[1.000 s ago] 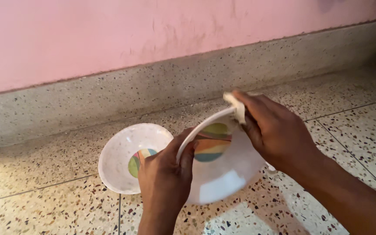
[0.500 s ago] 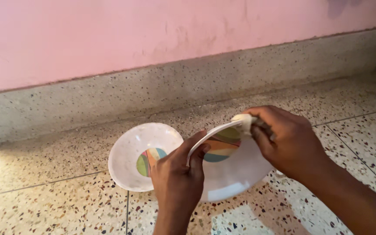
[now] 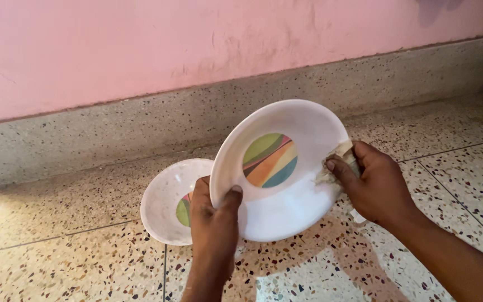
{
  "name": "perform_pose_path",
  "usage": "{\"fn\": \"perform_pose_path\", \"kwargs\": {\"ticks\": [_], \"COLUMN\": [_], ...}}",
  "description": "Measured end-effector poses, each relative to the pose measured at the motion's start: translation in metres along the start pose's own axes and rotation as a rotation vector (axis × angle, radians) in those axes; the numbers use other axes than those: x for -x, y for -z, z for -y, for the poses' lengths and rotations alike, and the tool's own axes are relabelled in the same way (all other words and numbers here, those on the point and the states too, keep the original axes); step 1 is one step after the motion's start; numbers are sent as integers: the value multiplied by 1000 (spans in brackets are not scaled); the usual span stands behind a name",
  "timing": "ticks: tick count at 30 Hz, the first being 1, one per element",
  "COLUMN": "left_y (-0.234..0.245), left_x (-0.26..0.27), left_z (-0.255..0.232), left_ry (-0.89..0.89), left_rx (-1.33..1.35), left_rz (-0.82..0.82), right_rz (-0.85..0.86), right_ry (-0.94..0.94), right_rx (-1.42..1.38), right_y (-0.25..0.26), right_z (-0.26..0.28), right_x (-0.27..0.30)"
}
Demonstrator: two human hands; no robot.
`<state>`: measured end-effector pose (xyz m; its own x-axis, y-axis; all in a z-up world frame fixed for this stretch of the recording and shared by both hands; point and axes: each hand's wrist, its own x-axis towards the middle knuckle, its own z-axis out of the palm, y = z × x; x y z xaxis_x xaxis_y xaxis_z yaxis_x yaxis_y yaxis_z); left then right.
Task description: The person wipes the inside and outside of two white bowls with a cloth, rotating them to clean all surfaces. The person then places the cleaned bowls on the floor.
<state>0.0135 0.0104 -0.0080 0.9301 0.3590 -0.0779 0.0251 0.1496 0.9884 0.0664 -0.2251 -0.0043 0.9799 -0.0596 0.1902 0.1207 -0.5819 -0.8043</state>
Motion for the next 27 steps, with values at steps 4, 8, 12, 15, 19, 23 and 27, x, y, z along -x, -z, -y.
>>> {"fn": "perform_pose_path", "kwargs": {"ticks": [4, 8, 12, 15, 19, 23, 27], "left_y": [7, 4, 3, 3, 3, 3, 7], "left_x": [1, 4, 5, 5, 5, 6, 9], "left_z": [-4, -5, -6, -6, -5, -5, -6], "left_ry": [3, -44, -38, -54, -70, -37, -61], "left_rx": [-31, -60, -104, -93, -80, -61, -100], "left_rz": [2, 24, 25, 51, 71, 72, 53], "right_rz": [-46, -52, -57, -78, -75, -58, -89], "right_ry": [71, 42, 15, 81, 57, 20, 118], "right_rx": [77, 58, 57, 12, 54, 111, 60], "right_y": [-1, 1, 3, 4, 4, 4, 3], "right_z": [0, 4, 6, 4, 4, 4, 5], "right_x": [3, 5, 6, 7, 8, 7, 11]}}
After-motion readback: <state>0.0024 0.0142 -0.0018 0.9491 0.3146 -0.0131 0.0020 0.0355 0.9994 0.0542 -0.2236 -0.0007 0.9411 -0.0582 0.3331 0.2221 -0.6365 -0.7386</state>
